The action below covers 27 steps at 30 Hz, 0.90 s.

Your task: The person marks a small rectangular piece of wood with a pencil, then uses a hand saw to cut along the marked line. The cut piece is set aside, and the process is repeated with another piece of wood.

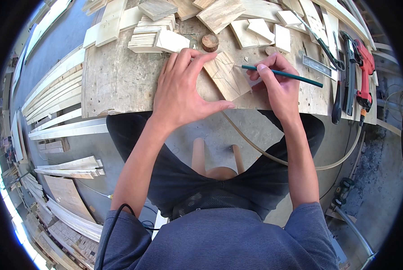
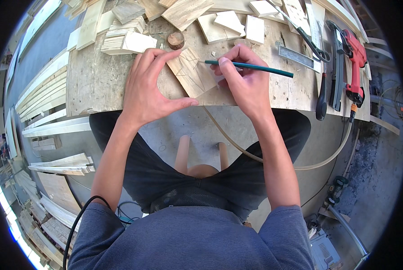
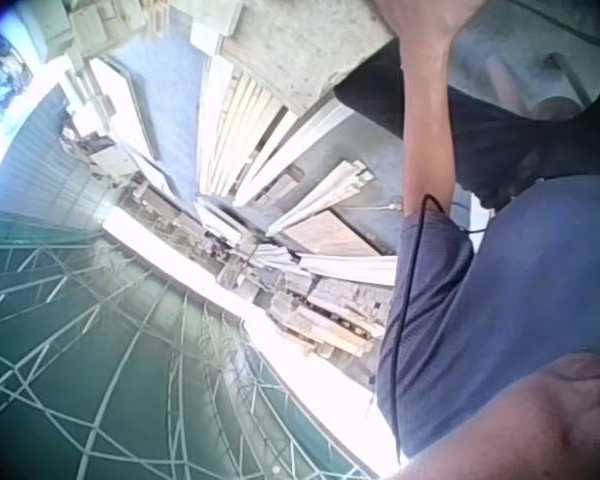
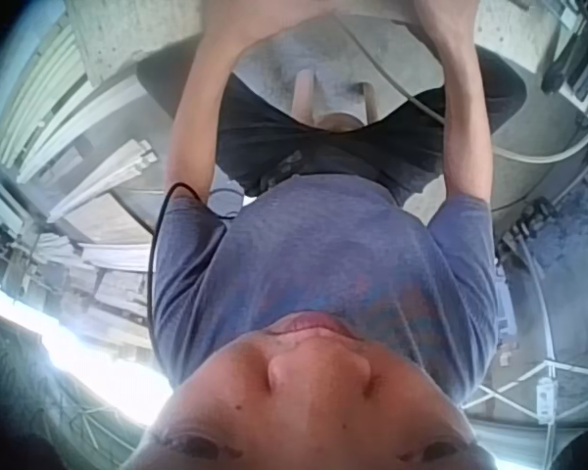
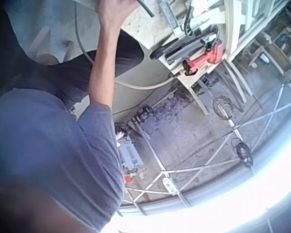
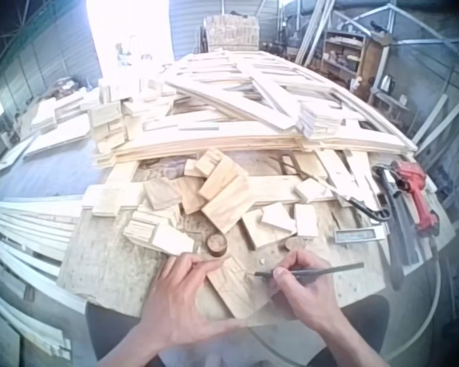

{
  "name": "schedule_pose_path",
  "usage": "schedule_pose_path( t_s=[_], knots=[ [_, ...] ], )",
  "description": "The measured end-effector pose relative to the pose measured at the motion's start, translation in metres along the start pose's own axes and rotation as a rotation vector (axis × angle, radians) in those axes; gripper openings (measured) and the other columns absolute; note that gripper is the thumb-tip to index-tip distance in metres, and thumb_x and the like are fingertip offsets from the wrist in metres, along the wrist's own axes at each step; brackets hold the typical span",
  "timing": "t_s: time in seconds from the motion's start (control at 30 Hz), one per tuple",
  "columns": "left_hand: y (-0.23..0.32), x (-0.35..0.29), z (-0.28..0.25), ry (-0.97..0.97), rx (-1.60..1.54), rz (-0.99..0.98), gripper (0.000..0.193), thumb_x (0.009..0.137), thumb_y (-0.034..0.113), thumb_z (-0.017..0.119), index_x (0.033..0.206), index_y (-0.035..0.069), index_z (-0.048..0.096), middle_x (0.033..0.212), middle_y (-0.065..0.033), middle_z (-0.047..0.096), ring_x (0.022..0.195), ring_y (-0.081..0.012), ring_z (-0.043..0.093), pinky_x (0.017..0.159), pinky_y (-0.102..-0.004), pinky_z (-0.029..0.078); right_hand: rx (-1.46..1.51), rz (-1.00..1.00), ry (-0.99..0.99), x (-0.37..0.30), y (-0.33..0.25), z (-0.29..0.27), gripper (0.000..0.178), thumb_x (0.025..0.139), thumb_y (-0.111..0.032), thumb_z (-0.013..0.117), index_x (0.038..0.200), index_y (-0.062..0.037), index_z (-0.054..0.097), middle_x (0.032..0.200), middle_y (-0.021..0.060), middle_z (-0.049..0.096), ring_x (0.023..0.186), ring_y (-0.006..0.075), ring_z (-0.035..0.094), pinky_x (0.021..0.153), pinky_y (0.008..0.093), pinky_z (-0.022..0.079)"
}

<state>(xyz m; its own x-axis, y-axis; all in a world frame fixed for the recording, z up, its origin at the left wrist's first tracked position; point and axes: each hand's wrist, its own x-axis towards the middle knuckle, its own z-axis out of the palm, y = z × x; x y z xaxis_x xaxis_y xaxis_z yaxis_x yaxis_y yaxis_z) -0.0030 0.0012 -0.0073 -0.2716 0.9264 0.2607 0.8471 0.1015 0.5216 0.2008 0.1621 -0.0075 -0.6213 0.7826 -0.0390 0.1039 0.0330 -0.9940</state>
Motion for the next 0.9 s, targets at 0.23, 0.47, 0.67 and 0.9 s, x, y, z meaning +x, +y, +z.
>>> schedule_pose_path(
  t_s=[0.23,0.47,0.67,0.9],
  knots=[
    [-0.002,0.001,0.002,0.031,-0.005,0.031,0.106,0.063,0.058,0.108,0.149,0.011,0.070,0.136,-0.0098,0.064,0.130,-0.0341,0.063,0.110,-0.0488,0.054,-0.013,0.025,-0.022,0.001,0.001,-0.001,0.014,0.109,-0.015,0.071,0.102,-0.0031,0.071,0.097,0.0074,0.082,0.091,0.0112,0.077,0.075,0.0290,0.063],
    [0.001,0.000,-0.001,-0.025,-0.010,-0.015,0.104,0.068,0.060,0.104,0.153,0.013,0.067,0.142,-0.0074,0.063,0.138,-0.0319,0.060,0.117,-0.0507,0.052,-0.014,0.010,-0.016,0.000,-0.001,0.002,0.014,0.108,-0.015,0.071,0.101,-0.0026,0.071,0.095,0.0069,0.081,0.089,0.0107,0.076,0.076,0.0276,0.062],
    [-0.002,0.001,0.002,0.028,0.002,0.028,0.108,0.062,0.061,0.108,0.149,0.011,0.070,0.136,-0.0095,0.064,0.129,-0.0334,0.063,0.110,-0.0483,0.055,0.000,0.000,0.011,0.000,-0.002,0.006,0.015,0.107,-0.015,0.072,0.099,-0.0019,0.071,0.092,0.0071,0.081,0.083,0.0091,0.073,0.073,0.0272,0.059],
    [0.000,0.000,0.000,-0.021,-0.014,-0.013,0.105,0.067,0.060,0.105,0.152,0.012,0.068,0.142,-0.0088,0.063,0.137,-0.0318,0.060,0.116,-0.0495,0.052,-0.020,0.003,-0.006,0.000,-0.003,0.004,0.015,0.107,-0.015,0.072,0.099,-0.0022,0.071,0.092,0.0075,0.081,0.082,0.0095,0.073,0.072,0.0269,0.059]
  ],
)
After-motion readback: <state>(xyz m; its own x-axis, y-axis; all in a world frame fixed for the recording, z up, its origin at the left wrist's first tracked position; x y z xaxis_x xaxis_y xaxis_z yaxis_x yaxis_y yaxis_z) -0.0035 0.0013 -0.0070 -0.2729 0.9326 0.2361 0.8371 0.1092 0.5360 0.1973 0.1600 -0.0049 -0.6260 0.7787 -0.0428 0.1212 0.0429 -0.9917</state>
